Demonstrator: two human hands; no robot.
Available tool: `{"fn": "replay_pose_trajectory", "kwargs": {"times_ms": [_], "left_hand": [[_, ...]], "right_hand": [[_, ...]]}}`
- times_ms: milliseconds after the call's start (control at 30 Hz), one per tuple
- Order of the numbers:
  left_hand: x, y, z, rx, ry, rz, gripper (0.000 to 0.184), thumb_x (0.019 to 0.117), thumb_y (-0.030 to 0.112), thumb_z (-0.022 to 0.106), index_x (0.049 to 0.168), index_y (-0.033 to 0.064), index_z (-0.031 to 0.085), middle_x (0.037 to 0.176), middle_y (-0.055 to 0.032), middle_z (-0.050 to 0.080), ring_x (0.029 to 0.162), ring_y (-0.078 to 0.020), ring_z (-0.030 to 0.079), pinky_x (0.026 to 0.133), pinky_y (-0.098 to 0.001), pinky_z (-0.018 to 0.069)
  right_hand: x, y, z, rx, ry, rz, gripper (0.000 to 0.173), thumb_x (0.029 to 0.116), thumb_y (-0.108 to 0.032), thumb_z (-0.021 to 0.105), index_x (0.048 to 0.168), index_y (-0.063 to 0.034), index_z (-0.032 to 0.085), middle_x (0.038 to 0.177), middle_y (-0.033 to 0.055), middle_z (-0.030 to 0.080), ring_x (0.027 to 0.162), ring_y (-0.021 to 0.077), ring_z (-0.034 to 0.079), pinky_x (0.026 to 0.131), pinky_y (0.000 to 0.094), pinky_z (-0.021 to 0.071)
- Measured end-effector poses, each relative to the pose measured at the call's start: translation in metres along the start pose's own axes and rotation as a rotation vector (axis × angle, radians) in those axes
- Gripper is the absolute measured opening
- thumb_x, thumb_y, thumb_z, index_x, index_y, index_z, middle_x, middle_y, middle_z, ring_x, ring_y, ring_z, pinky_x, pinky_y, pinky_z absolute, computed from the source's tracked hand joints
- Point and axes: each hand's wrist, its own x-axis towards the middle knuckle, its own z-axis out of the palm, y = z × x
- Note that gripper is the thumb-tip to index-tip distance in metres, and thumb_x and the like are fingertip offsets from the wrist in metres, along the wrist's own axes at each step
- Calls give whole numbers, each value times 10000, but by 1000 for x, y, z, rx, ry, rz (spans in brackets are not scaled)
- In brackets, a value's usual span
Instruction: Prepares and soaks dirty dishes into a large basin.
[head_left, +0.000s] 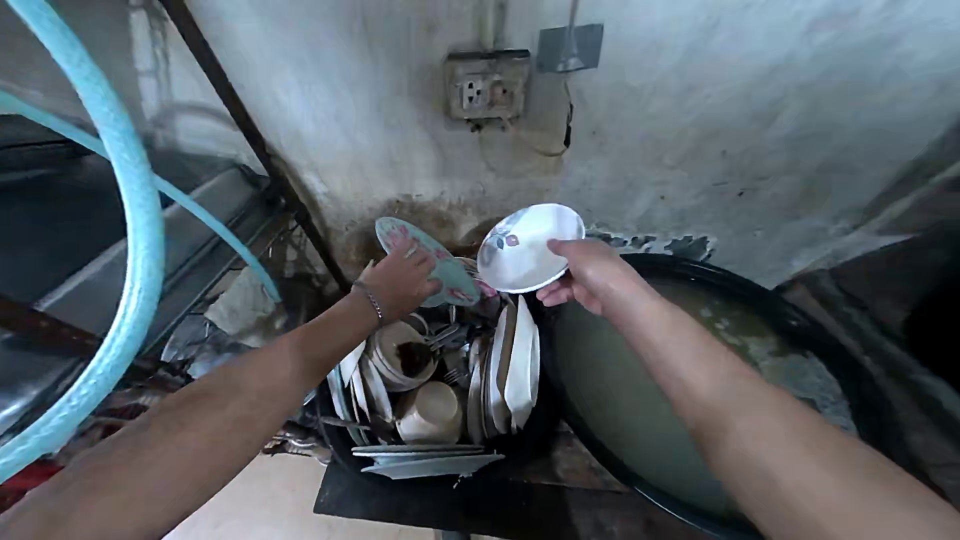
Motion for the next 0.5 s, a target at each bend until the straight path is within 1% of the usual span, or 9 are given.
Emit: {"fn": "replay_pose_trajectory", "kwargs": {"times_ms": [67, 133, 167, 200, 267, 400, 433, 467, 500], "left_hand": [[8, 9, -6, -101, -109, -24, 303, 1001, 27, 597, 1270, 121, 701, 1380, -257, 586, 1289, -468, 553, 1083, -637, 419], [16, 22, -16, -130, -253, -87, 345, 1016, 59, 587, 1326, 174, 685, 1428, -214, 564, 1263, -454, 572, 998, -637, 479], [19, 28, -20, -129, -315, -117, 339, 1009, 85, 596, 1323, 180, 682, 1390, -195, 591, 1225, -436, 600, 950, -631, 503], [22, 33, -20, -156, -349, -150, 297, 1000, 127, 619, 1284, 164, 698, 1332, -175, 639, 1199, -418, 622, 951, -630, 505], [30, 38, -17, -201, -428, -197, 251, 973, 187, 659, 1207, 126, 728, 1240, -185, 681, 1130, -427, 649, 922, -643, 513], [46, 47, -8, -147, -600, -196, 280, 988, 174, 625, 1244, 102, 711, 1250, -196, 671, 1134, -429, 642, 908, -645, 514], [49, 48, -11, -180, -598, -237, 256, 1001, 189, 616, 1205, 68, 711, 1216, -214, 682, 1126, -438, 647, 919, -653, 504], [51, 49, -17, -193, -585, -253, 239, 999, 178, 617, 1176, 49, 712, 1202, -226, 682, 1117, -447, 648, 909, -658, 504], [51, 46, -20, -196, -550, -240, 224, 992, 144, 621, 1171, 42, 709, 1225, -229, 669, 1125, -453, 643, 890, -668, 509]], "right_hand": [[-6, -12, 9, -69, -27, -25, 450, 1111, -396, 406, 1385, -42, 460, 881, 195, 692, 596, 258, 693, 547, 390, 608], [-11, -24, 24, -131, -33, -34, 457, 1106, -400, 416, 1386, -44, 474, 915, 206, 689, 621, 264, 697, 564, 399, 604], [-11, -28, 31, -152, -35, -27, 450, 1100, -399, 431, 1395, -60, 473, 956, 214, 680, 648, 276, 695, 578, 413, 601], [-9, -31, 39, -186, -20, -32, 436, 1088, -393, 451, 1367, -61, 499, 953, 218, 687, 638, 281, 699, 563, 420, 603], [-8, -35, 53, -264, -8, -47, 440, 1080, -398, 456, 1346, -52, 519, 968, 220, 695, 664, 290, 712, 583, 442, 609], [-5, -33, 64, -269, -9, -39, 444, 1080, -377, 472, 1386, -55, 465, 980, 230, 689, 661, 289, 721, 575, 434, 618], [-3, -29, 60, -240, -19, -32, 446, 1081, -377, 458, 1408, -74, 449, 992, 228, 688, 670, 289, 720, 583, 432, 614], [0, -22, 56, -192, -14, -38, 429, 1081, -373, 453, 1392, -79, 482, 967, 225, 699, 649, 288, 716, 566, 426, 609], [3, -15, 49, -138, -22, -43, 426, 1089, -369, 439, 1399, -79, 481, 973, 229, 697, 647, 291, 712, 563, 423, 607]]}}
